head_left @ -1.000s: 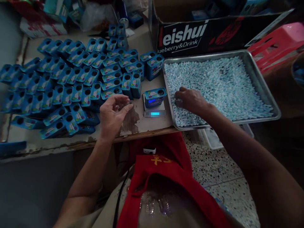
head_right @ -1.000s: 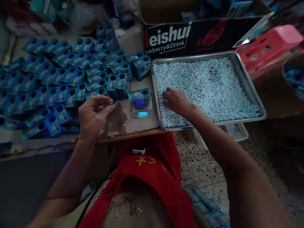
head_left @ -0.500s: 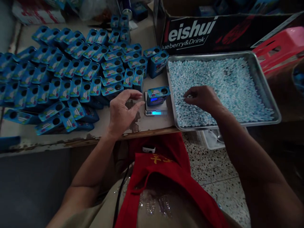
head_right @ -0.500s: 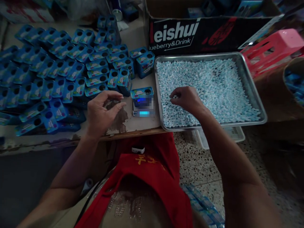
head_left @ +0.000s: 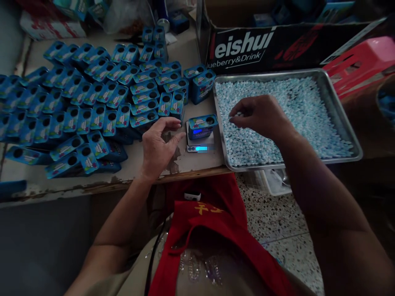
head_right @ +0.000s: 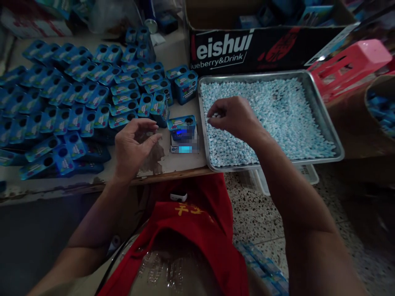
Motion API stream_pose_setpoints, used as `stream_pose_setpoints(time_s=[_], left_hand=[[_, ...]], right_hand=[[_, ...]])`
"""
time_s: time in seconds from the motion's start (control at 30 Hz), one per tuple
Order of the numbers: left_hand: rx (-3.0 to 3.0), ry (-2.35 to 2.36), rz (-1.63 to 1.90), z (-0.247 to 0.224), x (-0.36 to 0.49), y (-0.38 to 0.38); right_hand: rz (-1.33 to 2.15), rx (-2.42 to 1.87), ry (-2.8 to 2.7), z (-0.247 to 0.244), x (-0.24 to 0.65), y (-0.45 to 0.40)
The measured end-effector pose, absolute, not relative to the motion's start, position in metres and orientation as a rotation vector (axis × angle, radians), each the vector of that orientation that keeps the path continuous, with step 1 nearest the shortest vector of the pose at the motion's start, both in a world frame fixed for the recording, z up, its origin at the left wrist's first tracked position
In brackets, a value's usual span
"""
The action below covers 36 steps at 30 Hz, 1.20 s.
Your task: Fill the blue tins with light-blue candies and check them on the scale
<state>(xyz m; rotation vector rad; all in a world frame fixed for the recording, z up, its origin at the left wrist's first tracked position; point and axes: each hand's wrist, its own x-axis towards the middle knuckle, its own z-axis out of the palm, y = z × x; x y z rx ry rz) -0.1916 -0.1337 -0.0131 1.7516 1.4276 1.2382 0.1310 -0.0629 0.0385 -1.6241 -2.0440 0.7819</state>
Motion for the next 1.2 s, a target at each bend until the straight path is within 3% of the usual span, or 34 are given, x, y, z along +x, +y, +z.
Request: stream_pose_setpoints(time_s=[0.13, 0.23, 0.4, 0.53, 0.8, 1.0, 1.2], left_hand=[[1.713, 1.450, 1.143, -0.046, -0.169, -0.121], [1.796, 1.479, 1.043, -0.055, -0.143, -0.101], [2.506, 1.092, 0.984, -0.001, -0.100, -0.068], [2.801, 0.800, 0.739, 0.039, -0.075, -0.044], [2.545, 0.923, 1.006, 0.002, -0.069, -0.019], [2.349, 1.144, 1.127, -0.020, -0.080, -0.019], [1.718, 1.207, 1.454, -0.060, -0.124, -0.050]], right_hand=[[0.684, -1.708, -2.090, 0.023, 0.144, -0.063], [0.860, -1.621, -1.784, 0.001, 0.138, -0.067], [1.563, -1.244, -0.803, -0.027, 0.111, -0.073], [1.673, -1.028, -0.382, -0.032, 0.099, -0.070], [1.626, -0.957, 0.063, -0.031, 0.096, -0.057], [1.606, -0.917, 0.043, -0.036, 0.102, -0.057], [1.713, -1.024, -0.080, -0.028, 0.119, -0.062]])
